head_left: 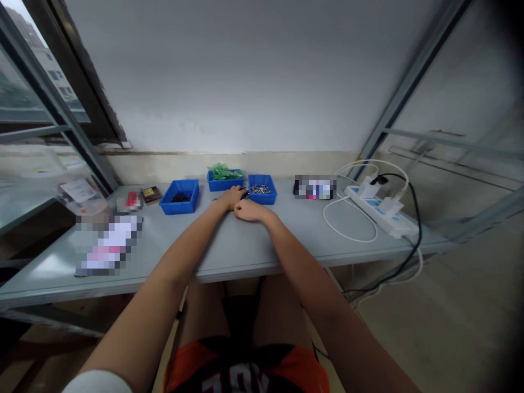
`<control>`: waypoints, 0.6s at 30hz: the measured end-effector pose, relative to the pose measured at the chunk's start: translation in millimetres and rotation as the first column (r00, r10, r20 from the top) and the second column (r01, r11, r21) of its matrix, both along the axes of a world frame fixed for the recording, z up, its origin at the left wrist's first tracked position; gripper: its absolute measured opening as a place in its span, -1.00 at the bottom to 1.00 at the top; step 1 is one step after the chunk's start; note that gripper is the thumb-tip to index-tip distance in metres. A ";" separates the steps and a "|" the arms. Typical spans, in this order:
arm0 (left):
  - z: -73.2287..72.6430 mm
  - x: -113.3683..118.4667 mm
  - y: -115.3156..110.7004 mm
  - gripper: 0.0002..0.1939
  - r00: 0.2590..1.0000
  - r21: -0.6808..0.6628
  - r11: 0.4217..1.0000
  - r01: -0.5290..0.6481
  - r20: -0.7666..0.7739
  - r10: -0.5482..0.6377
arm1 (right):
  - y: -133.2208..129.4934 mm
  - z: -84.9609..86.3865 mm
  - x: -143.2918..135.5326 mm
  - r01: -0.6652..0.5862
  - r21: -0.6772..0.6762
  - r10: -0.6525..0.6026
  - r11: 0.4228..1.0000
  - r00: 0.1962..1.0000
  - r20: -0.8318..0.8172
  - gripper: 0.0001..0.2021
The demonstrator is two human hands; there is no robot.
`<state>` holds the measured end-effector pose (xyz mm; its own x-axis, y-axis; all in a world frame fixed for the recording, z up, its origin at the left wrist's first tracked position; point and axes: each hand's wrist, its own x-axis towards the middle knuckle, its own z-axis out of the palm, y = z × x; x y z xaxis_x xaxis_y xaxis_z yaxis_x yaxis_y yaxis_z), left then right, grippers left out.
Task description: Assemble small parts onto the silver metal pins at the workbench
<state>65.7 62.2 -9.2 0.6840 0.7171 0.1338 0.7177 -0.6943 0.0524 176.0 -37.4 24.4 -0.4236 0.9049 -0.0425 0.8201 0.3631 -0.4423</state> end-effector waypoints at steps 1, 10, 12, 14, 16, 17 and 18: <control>-0.8 -1.1 0.6 -0.41 1.000 0.007 1.000 0.022 0.006 -0.022 | 0.4 -0.5 0.8 0.003 -0.014 -0.003 1.000 1.000 -0.014 -0.83; -2.2 -27.2 -26.7 -0.64 0.984 0.016 0.989 0.150 0.092 -0.151 | 14.5 -6.8 4.8 0.137 0.274 -0.049 0.952 0.950 -0.307 -0.81; -3.2 -35.0 -36.9 -0.59 0.989 0.034 0.993 0.113 0.095 -0.116 | 18.6 -10.9 2.4 0.202 0.323 -0.095 0.924 0.944 -0.317 -0.81; -2.8 -43.6 -43.7 -0.52 0.990 0.048 0.995 0.090 0.105 -0.095 | 22.6 -16.5 -1.0 0.225 0.360 -0.115 0.906 0.947 -0.301 -0.80; -0.9 -53.4 -46.9 -0.41 0.987 0.060 0.996 0.062 0.145 -0.071 | 25.7 -22.5 -4.7 0.239 0.395 -0.121 0.887 0.946 -0.302 -0.77; 0.1 -58.7 -47.6 -0.33 0.984 0.060 0.998 0.035 0.174 -0.045 | 26.7 -25.2 -6.6 0.255 0.404 -0.132 0.878 0.942 -0.307 -0.74; 0.7 -63.9 -48.1 -0.26 0.979 0.049 0.999 -0.007 0.202 -0.003 | 27.2 -27.6 -8.6 0.266 0.408 -0.142 0.873 0.941 -0.308 -0.72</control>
<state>1.8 14.1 -8.4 0.6377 0.7075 0.3045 0.6972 -0.6983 0.1622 167.4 -10.2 -3.2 -0.1668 0.8704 0.4632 0.7746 0.4063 -0.4846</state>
